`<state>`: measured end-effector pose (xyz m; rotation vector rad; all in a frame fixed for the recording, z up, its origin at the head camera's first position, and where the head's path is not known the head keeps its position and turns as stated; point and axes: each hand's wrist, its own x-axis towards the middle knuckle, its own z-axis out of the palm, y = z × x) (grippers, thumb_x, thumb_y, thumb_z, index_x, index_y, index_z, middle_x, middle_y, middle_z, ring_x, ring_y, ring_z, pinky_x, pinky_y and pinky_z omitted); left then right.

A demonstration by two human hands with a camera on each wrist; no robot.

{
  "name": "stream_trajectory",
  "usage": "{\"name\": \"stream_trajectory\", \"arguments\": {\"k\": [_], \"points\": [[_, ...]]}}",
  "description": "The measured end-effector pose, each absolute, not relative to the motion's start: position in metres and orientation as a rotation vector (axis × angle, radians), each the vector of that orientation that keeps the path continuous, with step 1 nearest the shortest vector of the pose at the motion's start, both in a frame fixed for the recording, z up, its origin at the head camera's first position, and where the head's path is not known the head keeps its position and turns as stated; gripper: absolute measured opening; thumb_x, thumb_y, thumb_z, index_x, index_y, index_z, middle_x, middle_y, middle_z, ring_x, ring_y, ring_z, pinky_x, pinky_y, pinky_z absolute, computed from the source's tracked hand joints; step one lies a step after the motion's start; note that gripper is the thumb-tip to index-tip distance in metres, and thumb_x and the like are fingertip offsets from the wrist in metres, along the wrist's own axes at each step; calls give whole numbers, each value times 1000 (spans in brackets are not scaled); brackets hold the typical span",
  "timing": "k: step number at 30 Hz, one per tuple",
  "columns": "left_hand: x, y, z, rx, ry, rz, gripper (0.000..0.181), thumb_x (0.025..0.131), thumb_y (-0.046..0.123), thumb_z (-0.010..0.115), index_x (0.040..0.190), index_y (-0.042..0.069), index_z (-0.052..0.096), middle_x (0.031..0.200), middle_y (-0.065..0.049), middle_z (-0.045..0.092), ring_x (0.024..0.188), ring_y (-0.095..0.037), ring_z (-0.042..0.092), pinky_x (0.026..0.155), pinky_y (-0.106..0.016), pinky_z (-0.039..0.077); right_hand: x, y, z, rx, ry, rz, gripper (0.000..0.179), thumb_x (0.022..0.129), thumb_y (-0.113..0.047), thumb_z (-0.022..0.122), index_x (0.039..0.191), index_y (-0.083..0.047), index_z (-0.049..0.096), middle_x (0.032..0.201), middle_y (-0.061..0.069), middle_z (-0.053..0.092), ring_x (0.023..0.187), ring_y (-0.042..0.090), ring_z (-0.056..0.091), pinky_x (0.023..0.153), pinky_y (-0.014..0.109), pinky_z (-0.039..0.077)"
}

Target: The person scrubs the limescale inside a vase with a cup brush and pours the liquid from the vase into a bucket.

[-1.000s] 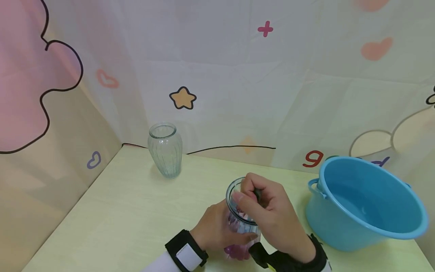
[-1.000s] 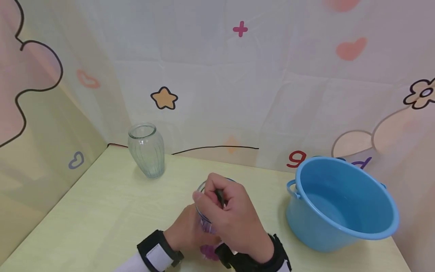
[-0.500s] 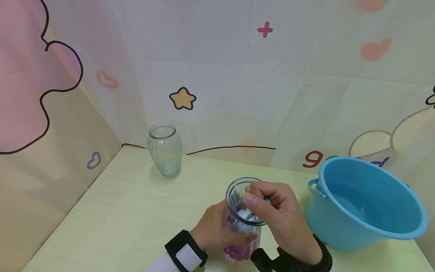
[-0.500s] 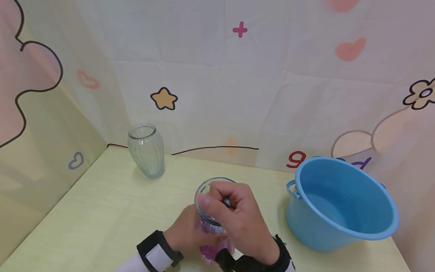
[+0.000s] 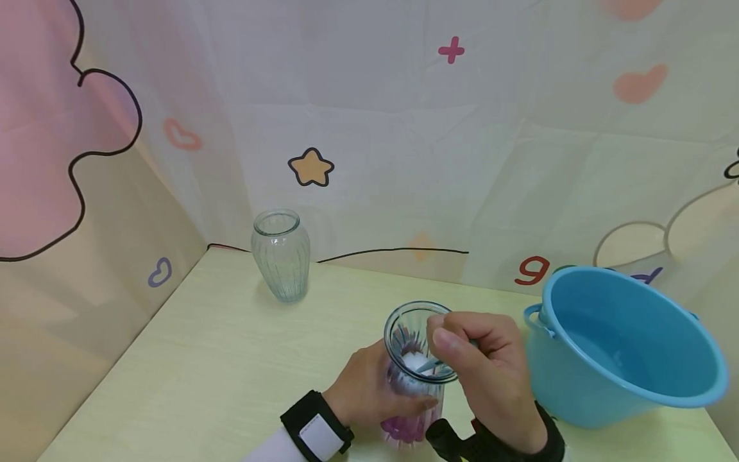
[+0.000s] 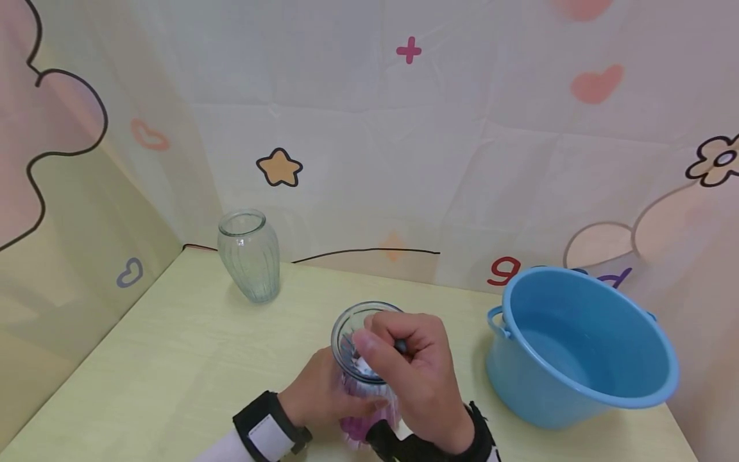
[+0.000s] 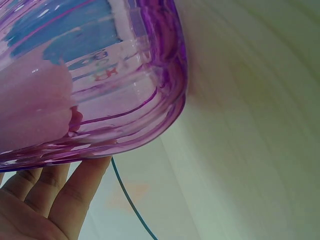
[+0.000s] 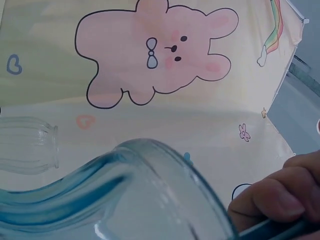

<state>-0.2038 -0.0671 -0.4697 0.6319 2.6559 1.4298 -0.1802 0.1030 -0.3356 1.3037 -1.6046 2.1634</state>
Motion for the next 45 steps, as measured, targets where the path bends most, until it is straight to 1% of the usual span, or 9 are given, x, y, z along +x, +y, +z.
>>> {"name": "stream_trajectory", "arguments": {"k": [5, 14, 17, 22, 29, 33, 37, 42, 45], "points": [[-203, -67, -469, 636, 2651, 1439, 75, 75, 62, 84, 137, 37, 49, 115, 17, 72, 105, -2, 67, 93, -31, 57, -179, 101, -333, 1247, -1714, 2092, 40, 99, 11, 45, 65, -8, 38, 63, 3, 27, 56, 19, 30, 47, 31, 26], [-203, -68, -468, 617, 2604, 1460, 85, 76, 60, 84, 146, 43, 40, 125, 17, 68, 108, -2, 65, 97, -29, 56, -181, 94, -335, 1310, -1816, 2020, 41, 93, 16, 50, 65, -10, 38, 62, 1, 26, 53, 16, 30, 45, 25, 26], [-203, -68, -468, 637, 2608, 1465, 82, 77, 59, 84, 145, 40, 43, 126, 16, 67, 107, -2, 64, 94, -27, 56, -181, 92, -336, 1344, -1873, 1955, 43, 92, 17, 53, 64, -12, 38, 61, 0, 26, 53, 14, 31, 45, 22, 26], [-203, -69, -470, 685, 2620, 1478, 59, 78, 50, 85, 125, 31, 56, 107, 15, 67, 92, 0, 63, 80, -20, 55, -180, 91, -334, 1343, -2042, 1825, 45, 92, 12, 61, 65, -14, 36, 59, -2, 28, 53, 10, 35, 44, 20, 27], [-209, -66, -473, 747, 2675, 1422, 35, 78, 36, 83, 101, 29, 57, 87, 13, 58, 70, 0, 55, 54, -20, 45, -179, 88, -332, 1394, -2132, 1701, 46, 94, 3, 68, 67, -15, 34, 63, -4, 33, 59, 9, 39, 50, 21, 33], [-211, -64, -474, 743, 2683, 1393, 30, 79, 34, 82, 93, 28, 56, 79, 13, 55, 63, 0, 52, 47, -22, 39, -177, 88, -331, 1340, -2202, 1642, 46, 97, -5, 69, 67, -15, 35, 64, -4, 34, 60, 7, 39, 50, 21, 33], [-210, -64, -473, 734, 2658, 1420, 31, 79, 35, 83, 95, 28, 57, 78, 13, 57, 65, 0, 54, 49, -21, 42, -177, 88, -331, 1276, -2253, 1620, 46, 98, -9, 69, 67, -14, 35, 63, -4, 34, 59, 5, 38, 48, 22, 31], [-207, -67, -472, 683, 2641, 1452, 38, 77, 38, 86, 101, 26, 59, 88, 14, 65, 79, 0, 60, 67, -19, 52, -177, 88, -330, 1210, -2274, 1643, 44, 98, -8, 68, 68, -15, 37, 61, -3, 33, 57, 6, 37, 46, 22, 29], [-205, -68, -471, 648, 2633, 1436, 48, 76, 43, 87, 111, 27, 58, 100, 13, 66, 90, -2, 61, 77, -20, 54, -176, 87, -330, 1180, -2259, 1665, 44, 99, -6, 67, 68, -14, 37, 60, -3, 31, 56, 7, 36, 45, 22, 28]]}}
